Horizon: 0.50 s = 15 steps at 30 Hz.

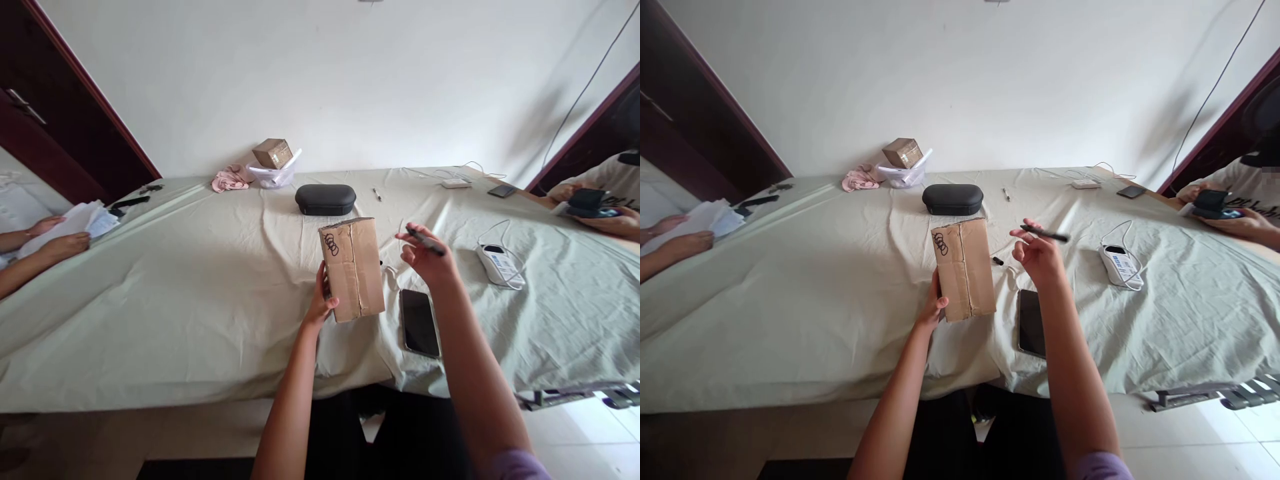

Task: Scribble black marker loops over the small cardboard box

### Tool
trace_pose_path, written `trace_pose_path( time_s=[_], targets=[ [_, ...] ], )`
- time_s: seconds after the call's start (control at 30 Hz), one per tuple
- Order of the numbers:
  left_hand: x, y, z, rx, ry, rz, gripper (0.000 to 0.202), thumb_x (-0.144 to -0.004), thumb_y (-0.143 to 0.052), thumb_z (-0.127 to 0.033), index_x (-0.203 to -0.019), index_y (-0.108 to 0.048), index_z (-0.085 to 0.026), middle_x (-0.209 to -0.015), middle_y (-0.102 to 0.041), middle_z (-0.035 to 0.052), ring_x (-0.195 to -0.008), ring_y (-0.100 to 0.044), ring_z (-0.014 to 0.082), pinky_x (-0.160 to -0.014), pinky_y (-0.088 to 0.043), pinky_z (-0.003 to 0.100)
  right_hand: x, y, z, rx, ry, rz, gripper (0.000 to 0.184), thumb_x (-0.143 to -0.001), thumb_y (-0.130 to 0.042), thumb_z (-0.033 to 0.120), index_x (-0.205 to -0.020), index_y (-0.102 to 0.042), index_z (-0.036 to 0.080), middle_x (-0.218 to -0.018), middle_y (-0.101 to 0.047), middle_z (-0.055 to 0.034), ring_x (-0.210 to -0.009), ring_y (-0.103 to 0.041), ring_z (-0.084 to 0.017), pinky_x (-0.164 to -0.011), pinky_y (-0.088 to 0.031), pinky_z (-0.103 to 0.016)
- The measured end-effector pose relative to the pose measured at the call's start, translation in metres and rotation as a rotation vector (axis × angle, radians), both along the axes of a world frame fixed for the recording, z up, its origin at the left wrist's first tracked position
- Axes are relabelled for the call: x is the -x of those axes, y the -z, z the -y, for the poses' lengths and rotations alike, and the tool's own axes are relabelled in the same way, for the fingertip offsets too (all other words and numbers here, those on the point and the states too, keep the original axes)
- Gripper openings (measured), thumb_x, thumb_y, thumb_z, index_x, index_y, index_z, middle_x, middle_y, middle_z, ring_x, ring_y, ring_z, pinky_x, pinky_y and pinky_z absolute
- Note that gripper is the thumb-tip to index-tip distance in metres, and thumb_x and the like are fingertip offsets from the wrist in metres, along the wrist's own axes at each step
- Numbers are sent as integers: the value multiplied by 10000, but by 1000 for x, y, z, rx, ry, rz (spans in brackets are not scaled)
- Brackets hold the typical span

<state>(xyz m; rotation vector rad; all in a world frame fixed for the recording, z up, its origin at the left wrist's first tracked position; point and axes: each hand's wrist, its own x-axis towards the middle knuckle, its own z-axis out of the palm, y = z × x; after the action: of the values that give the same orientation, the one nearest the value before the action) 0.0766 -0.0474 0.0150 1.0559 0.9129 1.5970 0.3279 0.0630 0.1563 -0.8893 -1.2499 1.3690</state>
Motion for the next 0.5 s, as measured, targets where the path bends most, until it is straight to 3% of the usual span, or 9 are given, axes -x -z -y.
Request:
trace_pose_path(
  time_s=[0.13, 0.23, 0.3, 0.37, 0.5],
  targets=[
    [-2, -3, -1, -15, 38, -2, 1400, -547, -919, -833, -1722, -354, -325, -1718, -469, 163, -1550, -494, 432, -1266, -431, 524, 22, -8, 24, -311, 33, -109, 301, -882, -755, 479, -1067, -595, 304, -868, -730, 15, -484, -433, -101, -514, -378, -286],
    [-2, -3, -1, -17, 45, 10, 1435, -536, -932, -842, -1733, -337, -321, -1720, -467, 164, -1595, -440, 442, -1300, -401, 535, 49, -7, 37, -493, 92, -75, 391, -1009, -584, 676, -1046, -634, 289, -705, -662, 28, -468, -431, -116, -475, -306, -279],
    [-2, -3, -2, -12, 42, 10, 1439, -548, -928, -846, -1739, -322, -313, -1716, -471, 169, -1596, -439, 446, -1305, -396, 540, 65, -4, 41, -586, 160, -6, 405, -1058, -500, 632, -1153, -679, 282, -629, -602, 42, -490, -442, -136, -500, -330, -290],
    [-1, -3, -2, -14, 43, 12, 1427, -567, -922, -844, -1742, -315, -308, -1726, -459, 172, -1591, -444, 449, -1306, -394, 547, 77, 0, 43, -658, 234, 80, 288, -1036, -548, 487, -1186, -689, 286, -588, -543, 63, -515, -445, -151, -545, -369, -303],
    [-2, -4, -2, -38, 67, 23, 1397, -601, -916, -827, -1745, -303, -311, -1736, -446, 169, -1599, -436, 443, -1310, -388, 548, 89, 3, 45, -858, 350, 281, 59, -884, -636, 292, -883, -694, 283, -634, -596, 33, -634, -531, -190, -753, -477, -392]
  ],
)
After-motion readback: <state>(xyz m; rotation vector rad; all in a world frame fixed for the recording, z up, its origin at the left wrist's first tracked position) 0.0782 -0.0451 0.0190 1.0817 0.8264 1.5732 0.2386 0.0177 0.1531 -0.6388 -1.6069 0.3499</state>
